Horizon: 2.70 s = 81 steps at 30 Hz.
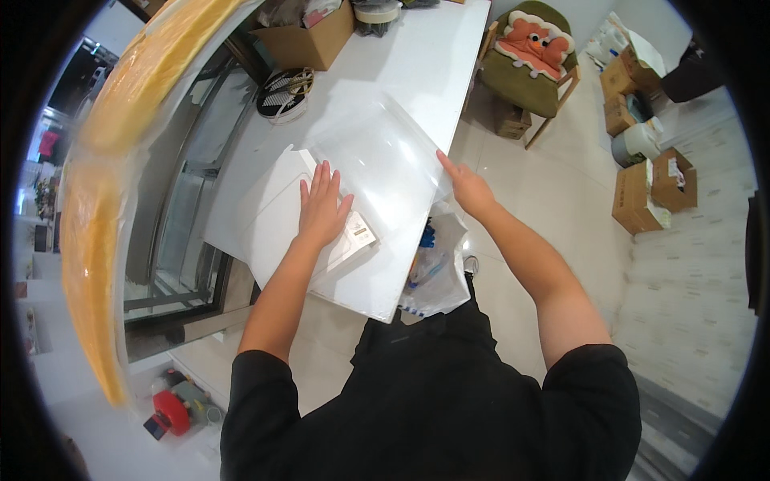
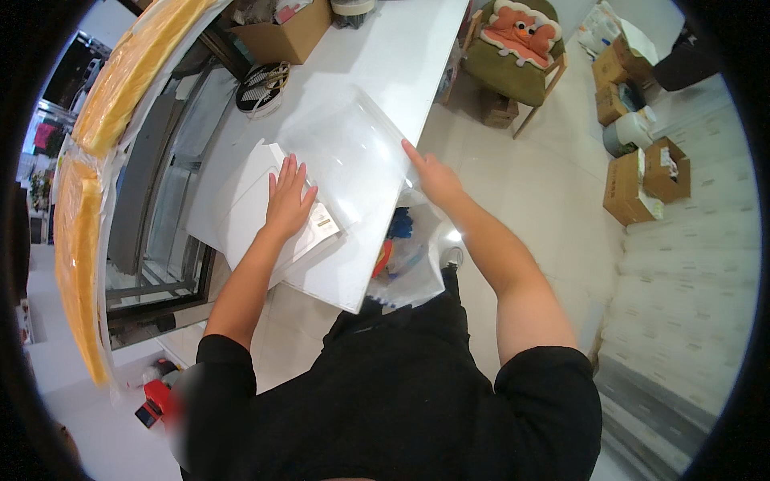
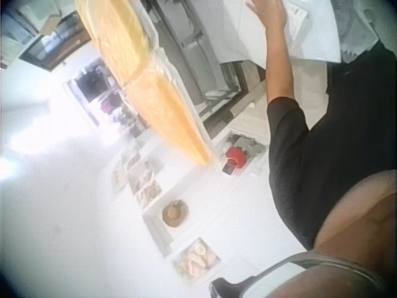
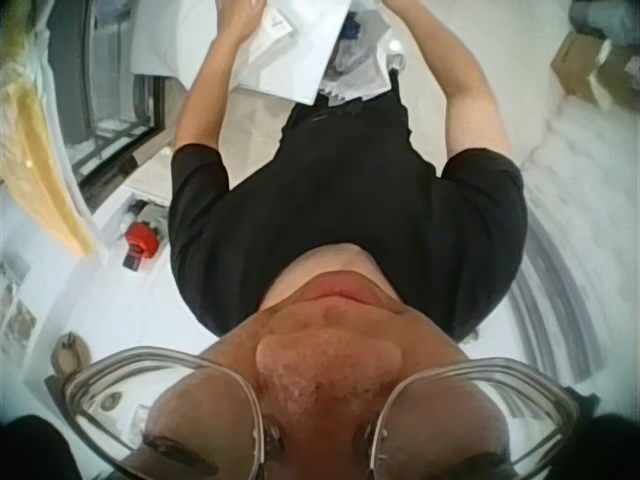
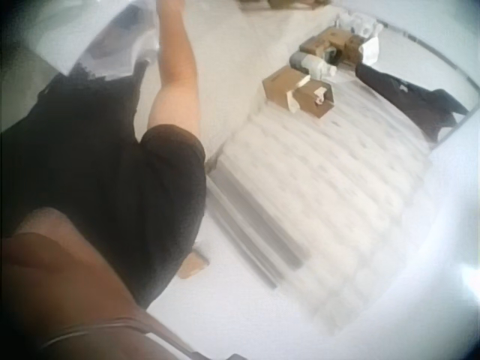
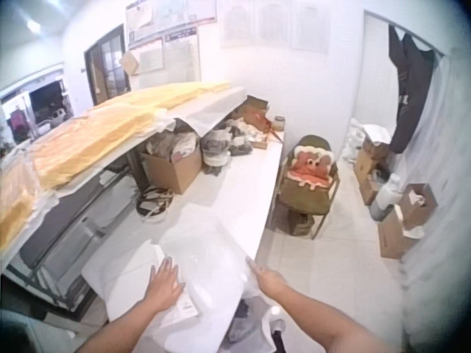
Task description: The person retrieves a flat white cardboard box from a display case, unfolds it on a counter, and folds the flaps to form a box. The person then places a clear plastic liner inside the box and smooths it into place.
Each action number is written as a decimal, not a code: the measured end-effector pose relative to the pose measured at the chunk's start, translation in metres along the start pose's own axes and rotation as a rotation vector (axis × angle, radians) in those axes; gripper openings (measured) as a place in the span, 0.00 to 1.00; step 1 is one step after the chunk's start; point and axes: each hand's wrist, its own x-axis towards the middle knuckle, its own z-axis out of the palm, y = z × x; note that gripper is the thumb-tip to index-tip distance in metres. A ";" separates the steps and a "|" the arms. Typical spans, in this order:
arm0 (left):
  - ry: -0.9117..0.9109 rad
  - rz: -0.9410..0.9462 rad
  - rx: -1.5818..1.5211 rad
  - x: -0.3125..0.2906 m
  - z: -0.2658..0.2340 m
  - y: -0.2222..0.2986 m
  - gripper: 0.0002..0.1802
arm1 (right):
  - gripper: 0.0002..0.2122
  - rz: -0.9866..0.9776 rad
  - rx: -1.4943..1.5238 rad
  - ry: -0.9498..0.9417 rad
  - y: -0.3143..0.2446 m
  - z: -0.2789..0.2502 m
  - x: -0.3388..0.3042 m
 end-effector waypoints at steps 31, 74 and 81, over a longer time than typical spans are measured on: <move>0.145 -0.530 0.001 0.029 0.086 0.068 0.38 | 0.32 -0.723 -0.199 -0.071 -0.035 -0.045 0.230; 0.124 -1.268 0.154 -0.051 0.091 0.104 0.38 | 0.35 -1.113 -0.257 -0.122 0.056 -0.042 0.237; 0.193 -1.650 0.083 -0.117 0.112 0.070 0.40 | 0.33 -1.109 -0.294 -0.115 0.053 -0.046 0.236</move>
